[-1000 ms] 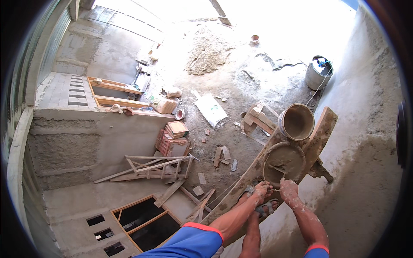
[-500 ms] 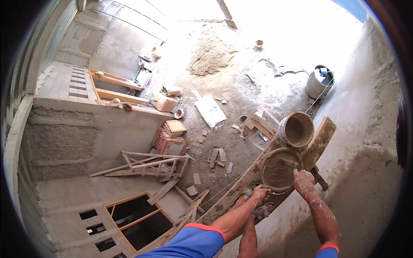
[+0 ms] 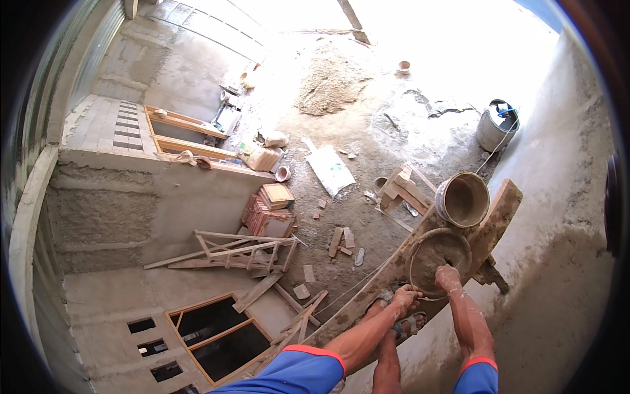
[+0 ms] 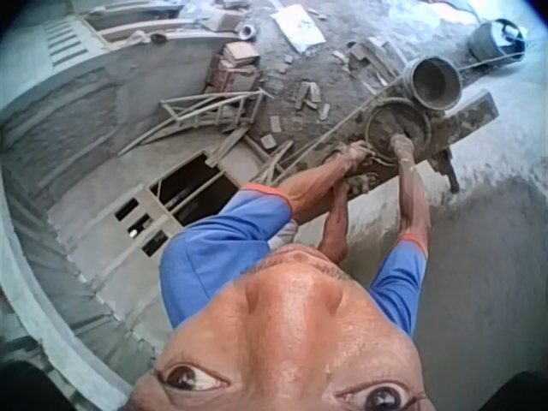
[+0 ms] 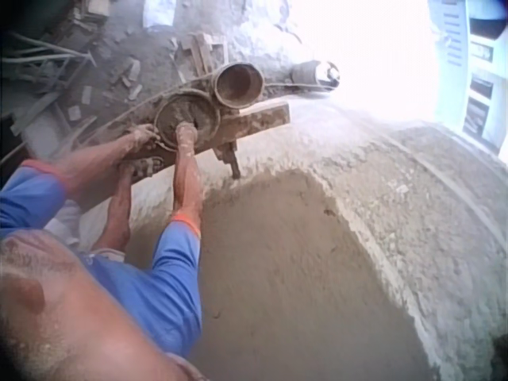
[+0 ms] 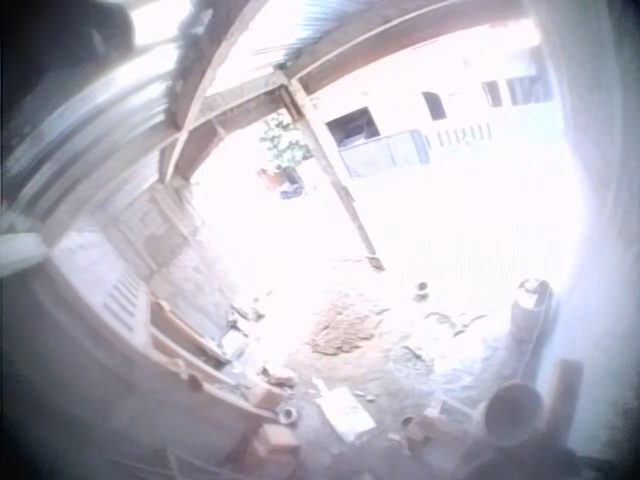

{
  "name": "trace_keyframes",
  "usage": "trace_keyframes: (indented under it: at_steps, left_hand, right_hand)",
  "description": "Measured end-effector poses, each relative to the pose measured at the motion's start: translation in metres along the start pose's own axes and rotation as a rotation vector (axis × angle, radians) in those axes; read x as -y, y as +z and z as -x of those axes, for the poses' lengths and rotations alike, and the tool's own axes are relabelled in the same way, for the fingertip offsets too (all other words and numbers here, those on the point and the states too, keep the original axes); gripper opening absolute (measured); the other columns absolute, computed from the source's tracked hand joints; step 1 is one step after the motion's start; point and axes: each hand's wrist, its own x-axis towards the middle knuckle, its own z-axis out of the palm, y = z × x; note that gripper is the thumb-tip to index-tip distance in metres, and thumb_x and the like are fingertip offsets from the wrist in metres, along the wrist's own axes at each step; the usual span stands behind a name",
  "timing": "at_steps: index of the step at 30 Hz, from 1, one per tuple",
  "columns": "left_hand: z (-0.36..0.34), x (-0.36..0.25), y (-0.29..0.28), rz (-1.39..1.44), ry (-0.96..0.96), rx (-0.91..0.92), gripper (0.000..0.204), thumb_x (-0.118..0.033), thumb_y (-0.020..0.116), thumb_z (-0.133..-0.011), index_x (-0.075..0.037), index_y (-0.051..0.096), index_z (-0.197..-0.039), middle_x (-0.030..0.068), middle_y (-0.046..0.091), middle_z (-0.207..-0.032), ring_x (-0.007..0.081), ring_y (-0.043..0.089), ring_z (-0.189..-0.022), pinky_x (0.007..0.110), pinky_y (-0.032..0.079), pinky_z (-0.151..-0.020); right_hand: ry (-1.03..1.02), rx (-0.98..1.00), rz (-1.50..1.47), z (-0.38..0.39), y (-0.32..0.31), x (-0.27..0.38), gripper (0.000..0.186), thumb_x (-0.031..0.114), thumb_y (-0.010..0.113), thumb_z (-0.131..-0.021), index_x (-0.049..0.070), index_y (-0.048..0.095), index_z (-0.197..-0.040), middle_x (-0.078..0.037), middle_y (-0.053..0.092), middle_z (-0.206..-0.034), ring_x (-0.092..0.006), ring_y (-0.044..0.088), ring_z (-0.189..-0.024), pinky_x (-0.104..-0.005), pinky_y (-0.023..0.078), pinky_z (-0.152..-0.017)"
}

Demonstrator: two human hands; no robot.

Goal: The person uses a wooden board and a trowel to apply and smooth cement plaster onto a vertical wall, taking fresh cement from a bucket on a temporary wooden scaffold.

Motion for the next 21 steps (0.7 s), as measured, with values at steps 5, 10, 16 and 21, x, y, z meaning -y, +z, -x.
trace_keyframes:
  at_steps: [5,10,16,21]
  left_hand:
    - [-0.005,0.007,-0.015,0.028,-0.006,-0.036,0.016,-0.008,0.060,-0.085,-0.016,0.056,-0.099,-0.0013,0.067,-0.086,0.0115,0.056,-0.055,0.027,0.043,-0.045]
    - [-0.005,0.006,-0.010,0.025,-0.017,-0.068,0.017,-0.008,0.058,-0.086,-0.015,0.055,-0.101,-0.0008,0.067,-0.085,0.0118,0.056,-0.054,0.026,0.043,-0.045]
    - [-0.002,0.000,0.004,0.017,0.012,-0.012,0.015,-0.009,0.055,-0.087,-0.015,0.056,-0.101,-0.0002,0.067,-0.084,0.0109,0.057,-0.054,0.024,0.042,-0.044]
    - [-0.004,0.008,-0.010,0.022,0.001,-0.080,0.015,-0.009,0.055,-0.088,-0.014,0.056,-0.102,0.0005,0.068,-0.085,0.0103,0.056,-0.053,0.024,0.041,-0.043]
  right_hand:
    - [0.241,0.328,-0.764,0.033,-0.063,0.002,0.025,0.017,0.062,-0.077,-0.005,0.066,-0.087,-0.027,0.064,-0.095,-0.0344,0.065,-0.092,-0.0408,0.052,-0.075]
    - [0.072,-0.002,-0.126,0.076,-0.054,0.028,0.026,0.013,0.062,-0.074,0.000,0.067,-0.095,-0.022,0.066,-0.101,-0.0315,0.066,-0.094,-0.0405,0.054,-0.077]
    - [0.084,0.144,-0.294,0.006,-0.007,-0.009,0.023,0.020,0.063,-0.074,0.005,0.072,-0.090,-0.021,0.067,-0.100,-0.0338,0.066,-0.093,-0.0419,0.054,-0.079]
    - [-0.047,-0.014,-0.374,0.069,-0.062,0.015,0.029,0.020,0.062,-0.075,0.000,0.065,-0.096,-0.023,0.066,-0.092,-0.0359,0.066,-0.088,-0.0400,0.053,-0.077]
